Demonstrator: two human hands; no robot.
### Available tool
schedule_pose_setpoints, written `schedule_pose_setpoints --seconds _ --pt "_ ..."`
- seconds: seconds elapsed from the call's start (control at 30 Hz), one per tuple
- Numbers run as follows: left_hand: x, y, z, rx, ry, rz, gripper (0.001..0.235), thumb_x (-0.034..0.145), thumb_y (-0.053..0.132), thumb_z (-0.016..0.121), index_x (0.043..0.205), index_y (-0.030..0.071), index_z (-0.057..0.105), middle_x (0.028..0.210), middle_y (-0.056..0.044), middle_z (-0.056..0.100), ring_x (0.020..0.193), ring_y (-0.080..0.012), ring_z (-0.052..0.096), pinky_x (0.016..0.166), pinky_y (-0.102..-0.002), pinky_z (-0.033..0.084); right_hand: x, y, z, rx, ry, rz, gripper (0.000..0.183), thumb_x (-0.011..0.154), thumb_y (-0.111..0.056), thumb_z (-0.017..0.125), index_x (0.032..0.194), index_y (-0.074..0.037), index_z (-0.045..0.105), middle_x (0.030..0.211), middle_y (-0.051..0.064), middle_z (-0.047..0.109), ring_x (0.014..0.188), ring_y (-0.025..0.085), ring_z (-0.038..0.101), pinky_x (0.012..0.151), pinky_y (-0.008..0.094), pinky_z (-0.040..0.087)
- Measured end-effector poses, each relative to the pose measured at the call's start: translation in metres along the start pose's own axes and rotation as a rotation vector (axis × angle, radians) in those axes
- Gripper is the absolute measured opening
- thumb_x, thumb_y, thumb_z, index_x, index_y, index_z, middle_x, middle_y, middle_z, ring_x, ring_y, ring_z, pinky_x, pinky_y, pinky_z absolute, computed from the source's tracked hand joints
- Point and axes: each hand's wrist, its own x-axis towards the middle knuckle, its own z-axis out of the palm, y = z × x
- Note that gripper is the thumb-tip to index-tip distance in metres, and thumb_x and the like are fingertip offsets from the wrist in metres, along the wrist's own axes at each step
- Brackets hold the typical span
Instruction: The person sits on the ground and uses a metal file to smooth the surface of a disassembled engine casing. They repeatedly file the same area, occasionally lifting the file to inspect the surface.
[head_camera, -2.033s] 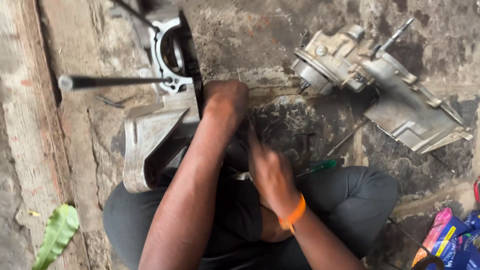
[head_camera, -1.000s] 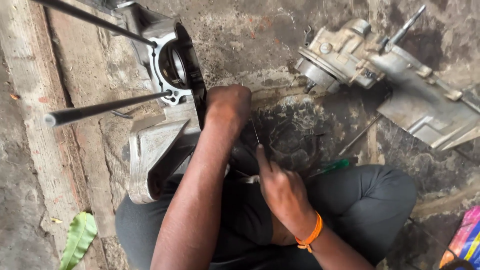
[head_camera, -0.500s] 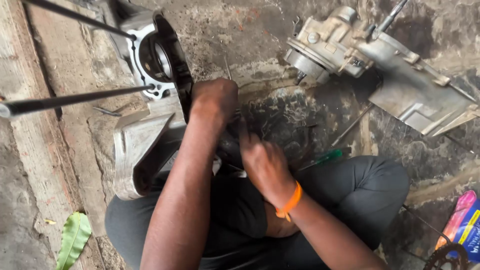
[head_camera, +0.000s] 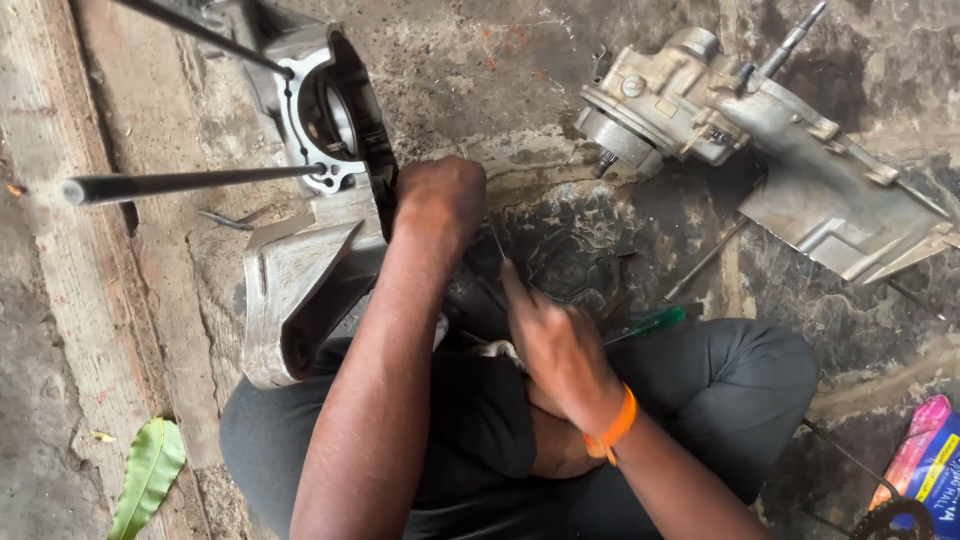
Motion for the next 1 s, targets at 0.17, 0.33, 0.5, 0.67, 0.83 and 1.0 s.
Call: schedule_pose_setpoints --seconds 0.17,0.33,0.5,0.67,0.83,1.0 --pt "-0.010 0.004 -0.009 0.011 -0.043 -0.020 0.018 0.086 0.015 0.073 0.102 0.010 0.079 0.110 -0.013 0.076 0.103 -0.0300 0.074 0.084 -0.043 0.059 0.004 0.003 0.010 -0.044 -0.013 0.001 0.056 0.085 0.004 0.059 0.141 0.008 0.055 0.077 0.020 0.070 0.061 0.035 0.071 0.056 0.043 0.057" --pt "0.003 0.007 0.000 0.012 -0.061 -0.056 0.017 0.096 0.019 0.067 0.108 0.013 0.078 0.112 -0.011 0.077 0.102 -0.0267 0.076 0.083 -0.040 0.059 0.014 0.000 0.008 -0.016 0.039 0.005 0.054 0.086 0.003 0.059 0.140 0.005 0.057 0.080 0.021 0.070 0.065 0.037 0.071 0.059 0.043 0.057" --pt "-0.004 0.013 -0.006 -0.076 -0.109 -0.086 0.047 0.103 0.053 0.058 0.110 0.010 0.076 0.109 -0.011 0.077 0.100 -0.0263 0.075 0.086 -0.042 0.056 0.008 -0.010 0.004 -0.038 0.114 -0.060 0.054 0.087 0.004 0.057 0.141 0.009 0.055 0.083 0.020 0.070 0.064 0.034 0.069 0.061 0.043 0.056" --pt "0.018 0.008 0.027 0.054 -0.017 -0.064 0.024 0.098 0.030 0.061 0.107 0.014 0.078 0.106 -0.008 0.077 0.098 -0.0240 0.076 0.084 -0.041 0.058 -0.003 -0.001 0.024 -0.097 0.077 -0.016 0.055 0.086 0.001 0.059 0.141 0.006 0.055 0.082 0.020 0.069 0.065 0.034 0.069 0.060 0.041 0.057" --pt "-0.005 0.012 -0.009 -0.098 -0.096 -0.099 0.049 0.099 0.056 0.058 0.109 0.012 0.077 0.109 -0.011 0.075 0.100 -0.0260 0.073 0.087 -0.041 0.054 -0.001 -0.001 0.019 -0.088 0.031 0.006 0.057 0.085 0.005 0.057 0.142 0.007 0.055 0.080 0.020 0.069 0.062 0.034 0.069 0.057 0.042 0.056" --pt "0.006 0.014 0.010 0.024 0.014 -0.078 0.024 0.098 0.032 0.062 0.106 0.017 0.079 0.111 -0.008 0.076 0.105 -0.0261 0.073 0.086 -0.043 0.056 0.002 0.002 0.014 0.000 0.049 0.002 0.058 0.086 0.005 0.056 0.144 0.007 0.052 0.091 0.024 0.070 0.067 0.035 0.069 0.059 0.042 0.057"
